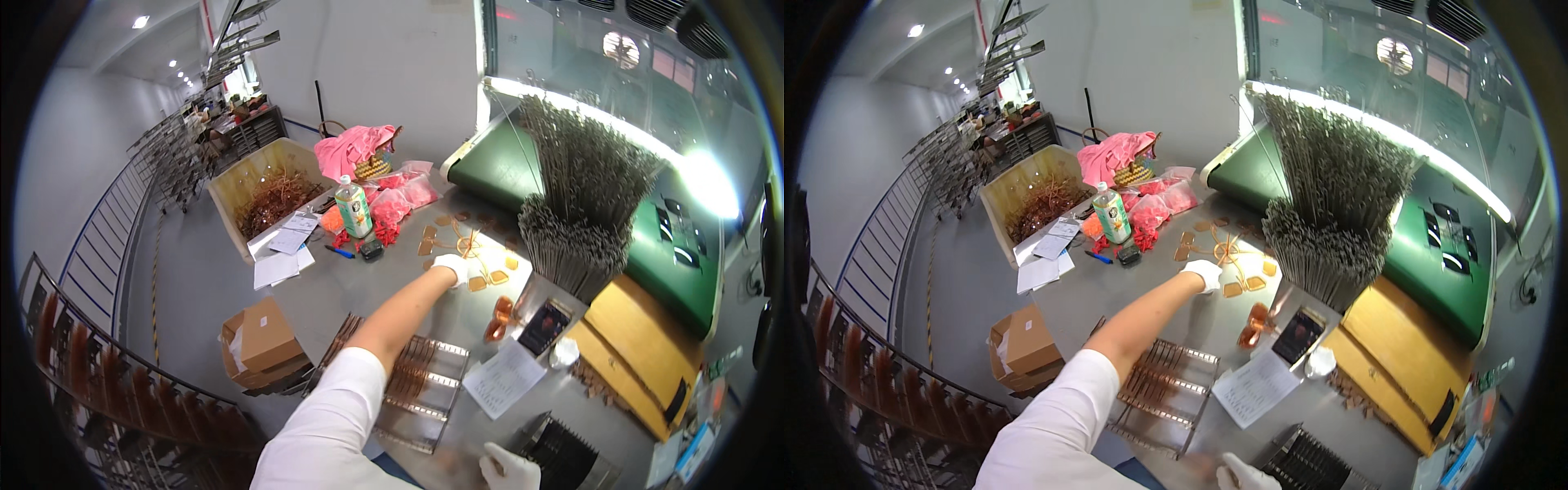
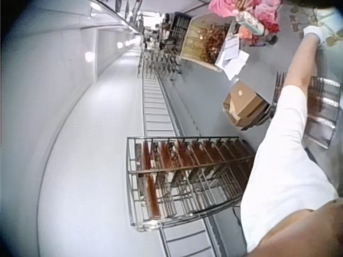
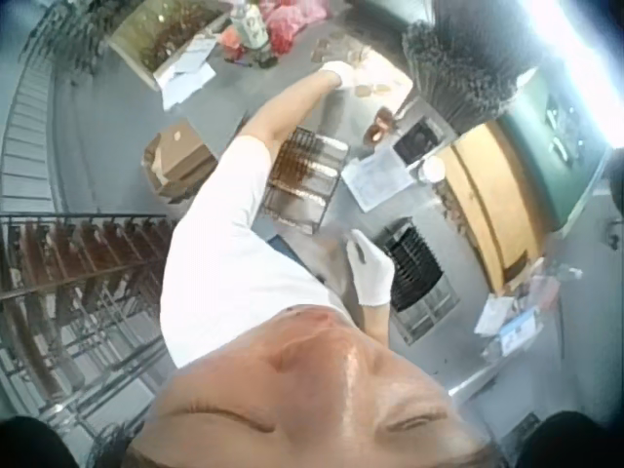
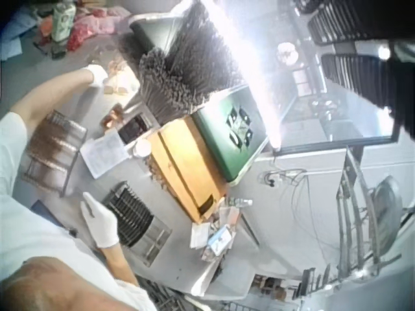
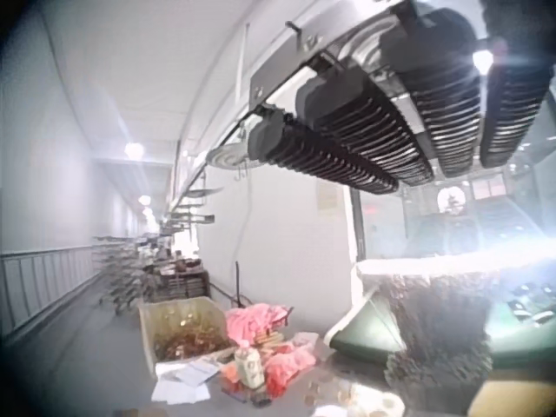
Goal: The person assembles sunglasses by inserting black plastic frames onto metal frames held in a rack. They handle multiple units one at a time, occasionally writing on a paper list. A coworker is visible nearby but not directly involved in the assembly.
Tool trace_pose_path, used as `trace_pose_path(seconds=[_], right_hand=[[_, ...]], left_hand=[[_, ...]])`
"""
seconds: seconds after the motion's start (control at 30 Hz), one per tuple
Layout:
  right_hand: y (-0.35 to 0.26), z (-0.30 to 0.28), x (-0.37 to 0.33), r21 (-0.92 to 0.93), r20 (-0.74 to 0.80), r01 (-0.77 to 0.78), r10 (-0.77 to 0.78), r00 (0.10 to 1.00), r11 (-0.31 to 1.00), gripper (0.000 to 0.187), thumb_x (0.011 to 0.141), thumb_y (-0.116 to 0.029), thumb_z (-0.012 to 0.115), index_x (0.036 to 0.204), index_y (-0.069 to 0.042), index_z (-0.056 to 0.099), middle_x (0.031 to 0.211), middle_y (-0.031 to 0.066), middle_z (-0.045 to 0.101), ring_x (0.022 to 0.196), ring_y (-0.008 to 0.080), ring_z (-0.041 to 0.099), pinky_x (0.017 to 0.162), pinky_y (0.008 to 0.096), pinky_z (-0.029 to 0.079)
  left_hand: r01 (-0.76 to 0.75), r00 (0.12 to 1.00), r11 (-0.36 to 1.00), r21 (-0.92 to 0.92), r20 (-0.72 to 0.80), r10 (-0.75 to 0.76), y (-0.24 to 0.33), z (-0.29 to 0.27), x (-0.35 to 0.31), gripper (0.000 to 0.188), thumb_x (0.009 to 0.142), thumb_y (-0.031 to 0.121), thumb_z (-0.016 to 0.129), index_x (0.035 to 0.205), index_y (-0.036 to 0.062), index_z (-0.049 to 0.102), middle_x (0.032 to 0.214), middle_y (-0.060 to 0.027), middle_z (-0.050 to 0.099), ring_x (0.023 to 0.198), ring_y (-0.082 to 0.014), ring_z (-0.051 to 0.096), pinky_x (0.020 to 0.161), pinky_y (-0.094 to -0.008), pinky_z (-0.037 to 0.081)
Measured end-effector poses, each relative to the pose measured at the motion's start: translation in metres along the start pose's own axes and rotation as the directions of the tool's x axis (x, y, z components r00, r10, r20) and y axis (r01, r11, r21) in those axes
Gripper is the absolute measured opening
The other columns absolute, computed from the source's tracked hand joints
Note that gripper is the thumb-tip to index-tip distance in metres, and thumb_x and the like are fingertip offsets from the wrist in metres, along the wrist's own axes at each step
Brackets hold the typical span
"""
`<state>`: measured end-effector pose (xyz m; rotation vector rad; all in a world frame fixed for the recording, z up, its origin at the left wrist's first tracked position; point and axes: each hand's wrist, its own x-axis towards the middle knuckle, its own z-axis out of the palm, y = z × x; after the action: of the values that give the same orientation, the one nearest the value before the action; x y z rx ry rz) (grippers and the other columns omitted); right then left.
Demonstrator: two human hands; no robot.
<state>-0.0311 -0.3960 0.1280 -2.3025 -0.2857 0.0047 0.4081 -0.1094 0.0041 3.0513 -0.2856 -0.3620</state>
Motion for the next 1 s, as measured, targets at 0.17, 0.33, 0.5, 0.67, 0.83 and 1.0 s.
trace_pose_path(seconds=[0.17,0.33,0.5,0.67,0.83,1.0], right_hand=[[0.0,-0.018,0.016,-0.008,-0.032,-0.083,0.082,0.996,0.997,0.024,0.092,-0.014,0.076,0.114,-0.004,0.077,0.097,0.02,0.076,0.083,0.0305,0.076,0.073,0.0367,0.058],[0.006,-0.016,0.028,-0.026,-0.081,-0.065,0.063,0.995,0.998,0.024,0.092,-0.014,0.078,0.113,-0.003,0.078,0.091,0.0191,0.076,0.073,0.0269,0.074,0.068,0.0354,0.057],[0.009,-0.017,0.031,0.017,-0.037,-0.041,0.042,0.998,0.999,0.023,0.094,-0.014,0.076,0.114,-0.003,0.077,0.092,0.0183,0.077,0.077,0.0269,0.074,0.072,0.0356,0.057],[0.003,-0.019,0.013,0.007,-0.118,-0.007,0.008,0.993,1.0,0.023,0.094,-0.012,0.075,0.114,-0.001,0.076,0.092,0.018,0.077,0.079,0.0261,0.075,0.074,0.0349,0.058],[-0.009,-0.022,-0.007,0.008,-0.152,0.035,-0.033,0.988,0.999,0.023,0.094,-0.008,0.074,0.115,0.001,0.075,0.092,0.0187,0.077,0.08,0.0256,0.076,0.075,0.0343,0.058],[-0.002,-0.004,-0.051,0.221,-0.225,-0.154,0.204,0.953,0.963,0.023,0.088,0.001,0.067,0.11,0.006,0.074,0.081,0.0137,0.077,0.071,0.0157,0.075,0.069,0.0261,0.057]], left_hand=[[0.181,0.961,0.955,-0.237,-0.166,-0.223,0.029,0.015,0.062,0.039,0.1,0.025,0.049,0.129,0.0055,0.065,0.121,-0.0206,0.073,0.114,-0.0352,0.07,0.095,-0.0475,0.056],[0.272,0.943,0.919,-0.286,-0.11,-0.314,0.024,0.033,0.093,0.036,0.102,0.025,0.051,0.13,0.0075,0.065,0.12,-0.0196,0.073,0.116,-0.0326,0.07,0.094,-0.0479,0.057],[0.34,0.912,0.874,-0.347,-0.106,-0.397,-0.019,0.04,0.082,0.036,0.093,0.023,0.067,0.126,0.0079,0.071,0.123,-0.0138,0.074,0.113,-0.0306,0.072,0.091,-0.0454,0.058],[0.249,0.943,0.967,-0.047,0.239,-0.231,-0.022,-0.032,0.033,0.052,0.076,0.03,0.081,0.123,0.0085,0.075,0.129,-0.0122,0.072,0.117,-0.0277,0.07,0.098,-0.0411,0.056],[0.16,0.975,0.984,-0.077,0.165,-0.146,-0.044,-0.119,-0.064,0.051,0.072,0.034,0.084,0.113,0.005,0.078,0.117,-0.0146,0.076,0.105,-0.0298,0.074,0.091,-0.0417,0.06],[0.026,0.999,0.99,0.14,-0.037,-0.021,-0.056,-0.143,-0.166,0.042,0.076,0.033,0.068,0.099,-0.0009,0.079,0.099,-0.0249,0.076,0.09,-0.0375,0.075,0.083,-0.0456,0.06]])
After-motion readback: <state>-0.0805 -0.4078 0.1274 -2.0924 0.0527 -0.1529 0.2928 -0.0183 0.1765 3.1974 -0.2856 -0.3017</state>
